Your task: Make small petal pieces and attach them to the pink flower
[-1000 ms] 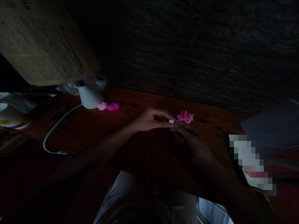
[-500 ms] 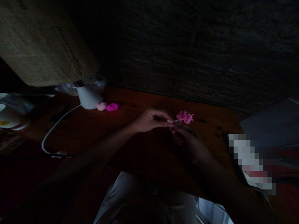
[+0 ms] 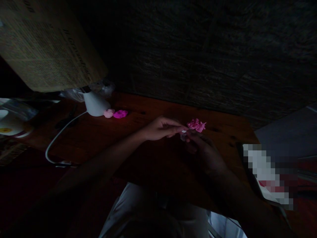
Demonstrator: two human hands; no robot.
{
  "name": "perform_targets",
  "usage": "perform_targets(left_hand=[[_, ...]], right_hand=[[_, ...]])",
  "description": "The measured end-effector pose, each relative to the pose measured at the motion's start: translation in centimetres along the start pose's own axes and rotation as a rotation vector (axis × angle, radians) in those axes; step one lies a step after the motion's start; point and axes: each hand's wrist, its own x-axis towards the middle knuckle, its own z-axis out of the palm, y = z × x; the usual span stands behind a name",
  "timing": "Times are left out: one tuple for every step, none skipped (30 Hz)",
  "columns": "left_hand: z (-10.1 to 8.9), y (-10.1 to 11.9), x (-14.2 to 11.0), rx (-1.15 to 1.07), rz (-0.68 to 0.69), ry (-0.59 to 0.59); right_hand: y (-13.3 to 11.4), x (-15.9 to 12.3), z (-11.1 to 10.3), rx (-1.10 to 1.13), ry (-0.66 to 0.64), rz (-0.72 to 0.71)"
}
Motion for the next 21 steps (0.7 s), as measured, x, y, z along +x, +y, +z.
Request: perform_targets(left_hand=[[0.02,-0.03,-0.01,-0.009,-0.034,-0.006],[0.05,-0.07,-0.02,-0.009,-0.061,-0.007],[0.10,-0.13,-0.01,-0.004,-0.080,-0.003],[0.16,-0.20,0.00,0.001,-0.087,0.003],[0.23,-0.26,0.01,0.002,-0.086,0.007],[0.30,-0.30,0.02,-0.001,-0.075,0.006],[0.38,-0.32,0.02,-0.008,-0.060,-0.001],[0.45,-0.32,0.02,-0.014,-0.039,-0.008],[0.51,-0.31,0.01,-0.013,-0.019,-0.018],[0.56,-0.28,0.00,-0.001,0.001,-0.026],[0.59,-0.26,-0.02,0.021,0.024,-0.029],[0.61,-0.25,-0.02,0.050,0.052,-0.026],[0.61,-0.26,-0.03,0.081,0.081,-0.018],[0.61,-0.30,-0.02,0.109,0.111,-0.007],[0.59,-0.37,-0.01,0.129,0.136,0.007],[0.58,-0.46,0.01,0.142,0.155,0.022],[0.56,-0.56,0.03,0.150,0.166,0.036],[0.54,-0.67,0.05,0.156,0.173,0.046],[0.53,-0.77,0.07,0.159,0.176,0.053],[0.53,-0.85,0.09,0.159,0.180,0.058],[0.52,-0.92,0.11,0.156,0.178,0.061]], right_hand=[[0.01,0.02,-0.02,-0.005,-0.001,-0.002],[0.03,0.03,-0.04,-0.012,-0.001,-0.004],[0.07,0.04,-0.06,-0.019,0.001,-0.008],[0.12,0.05,-0.08,-0.024,0.004,-0.013],[0.19,0.06,-0.09,-0.027,0.008,-0.021],[0.26,0.06,-0.09,-0.025,0.014,-0.030],[0.35,0.05,-0.08,-0.022,0.020,-0.036],[0.44,0.04,-0.06,-0.019,0.030,-0.039],[0.52,0.02,-0.02,-0.017,0.045,-0.039],[0.59,-0.01,0.01,-0.016,0.063,-0.036],[0.63,-0.03,0.06,-0.016,0.081,-0.032],[0.65,-0.06,0.09,-0.018,0.094,-0.030],[0.65,-0.07,0.13,-0.022,0.099,-0.031],[0.63,-0.08,0.16,-0.026,0.099,-0.037],[0.60,-0.09,0.18,-0.032,0.091,-0.044],[0.56,-0.10,0.19,-0.038,0.083,-0.048],[0.52,-0.10,0.20,-0.042,0.079,-0.049],[0.49,-0.11,0.20,-0.042,0.078,-0.050],[0.46,-0.12,0.20,-0.040,0.079,-0.049],[0.44,-0.13,0.19,-0.036,0.080,-0.048],[0.43,-0.15,0.18,-0.033,0.082,-0.047]])
